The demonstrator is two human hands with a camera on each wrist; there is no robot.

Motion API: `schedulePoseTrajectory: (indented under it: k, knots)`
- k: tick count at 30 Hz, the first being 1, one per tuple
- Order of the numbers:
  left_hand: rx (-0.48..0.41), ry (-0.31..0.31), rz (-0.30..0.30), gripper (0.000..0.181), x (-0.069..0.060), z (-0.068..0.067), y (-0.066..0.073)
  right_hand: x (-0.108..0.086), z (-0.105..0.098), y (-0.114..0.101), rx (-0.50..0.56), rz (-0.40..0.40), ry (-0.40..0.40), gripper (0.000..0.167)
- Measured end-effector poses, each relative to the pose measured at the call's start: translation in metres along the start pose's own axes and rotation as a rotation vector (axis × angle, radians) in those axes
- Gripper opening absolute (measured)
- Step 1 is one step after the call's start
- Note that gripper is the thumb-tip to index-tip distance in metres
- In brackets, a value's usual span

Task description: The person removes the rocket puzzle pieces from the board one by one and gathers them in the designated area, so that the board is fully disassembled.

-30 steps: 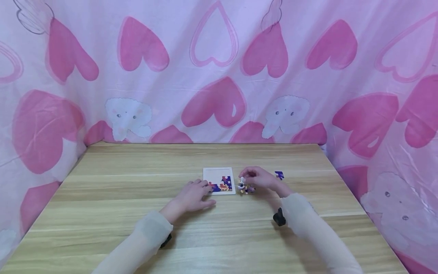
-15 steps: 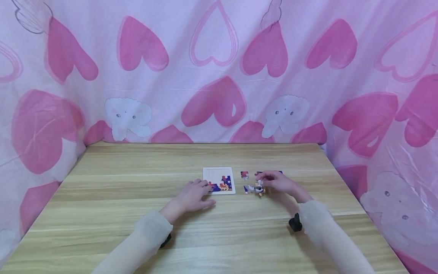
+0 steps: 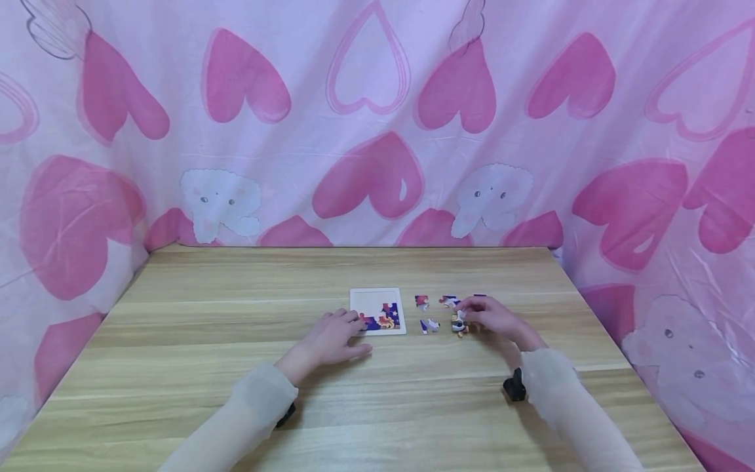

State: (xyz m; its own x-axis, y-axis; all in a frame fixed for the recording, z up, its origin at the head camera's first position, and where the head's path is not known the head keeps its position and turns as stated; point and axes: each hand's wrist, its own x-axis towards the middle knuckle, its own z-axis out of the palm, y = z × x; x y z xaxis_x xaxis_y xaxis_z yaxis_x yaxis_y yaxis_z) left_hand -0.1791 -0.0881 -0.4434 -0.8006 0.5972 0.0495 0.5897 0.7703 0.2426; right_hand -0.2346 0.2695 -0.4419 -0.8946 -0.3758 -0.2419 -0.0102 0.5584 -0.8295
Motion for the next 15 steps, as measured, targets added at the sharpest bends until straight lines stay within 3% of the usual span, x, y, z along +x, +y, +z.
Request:
schedulePoseTrajectory:
  k: [7,15]
  knots:
    - [0.012,0.004,-0.003,0.053,0.001,0.003,-0.001,0.005,0.004,0.000,-0.076,-0.015,0.004,0.022]
    - [0.012,0.005,0.004,0.052,0.001,0.001,0.000,0.009,0.012,0.000,-0.191,-0.044,0.093,0.017]
